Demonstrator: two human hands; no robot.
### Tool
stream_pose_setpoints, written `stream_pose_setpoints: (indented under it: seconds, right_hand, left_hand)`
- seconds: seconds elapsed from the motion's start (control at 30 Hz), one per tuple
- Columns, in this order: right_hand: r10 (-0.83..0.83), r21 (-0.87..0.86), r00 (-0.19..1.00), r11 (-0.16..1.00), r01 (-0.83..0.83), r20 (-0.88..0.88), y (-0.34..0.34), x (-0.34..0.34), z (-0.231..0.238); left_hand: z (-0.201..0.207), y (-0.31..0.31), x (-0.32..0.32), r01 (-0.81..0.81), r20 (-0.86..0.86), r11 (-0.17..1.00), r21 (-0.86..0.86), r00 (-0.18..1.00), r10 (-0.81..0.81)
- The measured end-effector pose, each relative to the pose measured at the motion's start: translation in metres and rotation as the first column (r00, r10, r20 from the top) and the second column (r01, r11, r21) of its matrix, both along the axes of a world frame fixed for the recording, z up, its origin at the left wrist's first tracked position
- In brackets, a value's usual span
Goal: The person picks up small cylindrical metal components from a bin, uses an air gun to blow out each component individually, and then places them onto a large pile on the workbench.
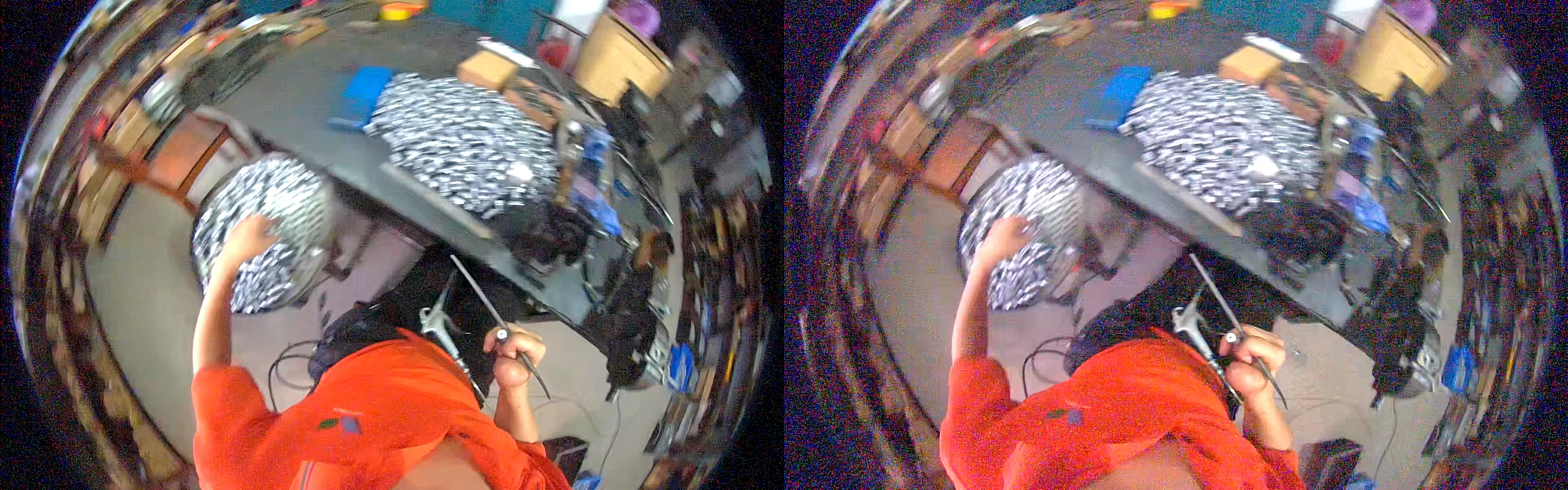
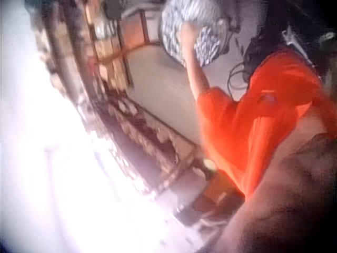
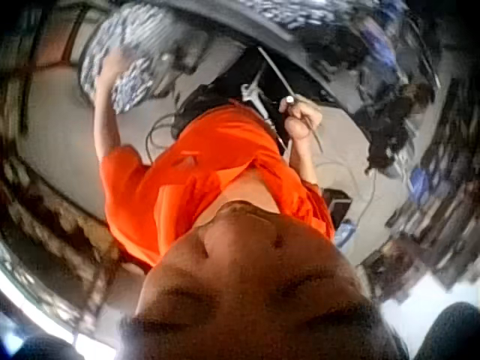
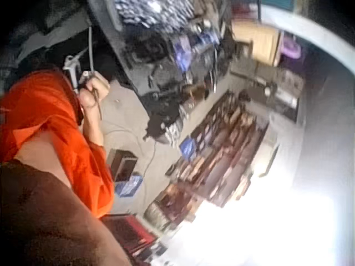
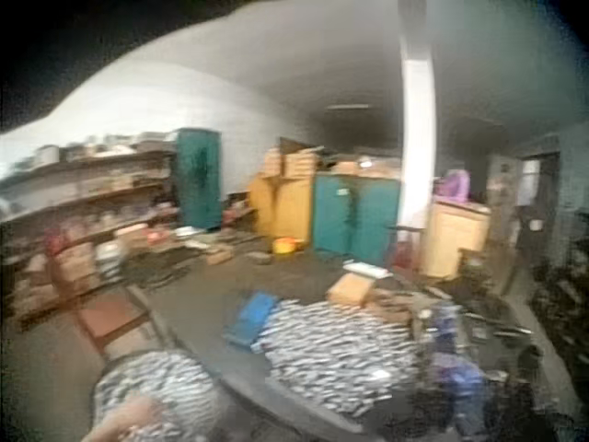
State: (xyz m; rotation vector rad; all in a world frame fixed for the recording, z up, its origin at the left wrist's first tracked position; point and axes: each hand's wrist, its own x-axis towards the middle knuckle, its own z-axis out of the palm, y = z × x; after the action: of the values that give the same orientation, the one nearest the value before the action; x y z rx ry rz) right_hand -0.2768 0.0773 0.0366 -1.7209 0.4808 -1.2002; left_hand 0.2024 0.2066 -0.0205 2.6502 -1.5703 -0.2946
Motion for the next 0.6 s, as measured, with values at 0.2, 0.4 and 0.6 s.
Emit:
stream_pose_setpoints:
  seconds: [0.2, 0.4, 0.6]
  right_hand:
    - [0.063, 0.055, 0.997, 0.997, -0.060, -0.049, 0.005, 0.010, -0.009]
    - [0.058, 0.048, 0.992, 0.997, -0.053, -0.109, -0.005, 0.010, -0.005]
    - [0.063, 0.026, 0.989, 0.998, -0.060, -0.133, -0.008, 0.016, -0.009]
  left_hand:
    - [-0.018, 0.018, 0.008, -0.039, -0.088, 0.971, -0.235, 0.996, 0.018]
    - [-0.038, -0.002, 0.002, 0.024, 0.063, 0.991, -0.129, 0.998, -0.016]
    - [-0.042, -0.012, 0.008, 0.006, -0.010, 0.996, -0.091, 1.000, -0.007]
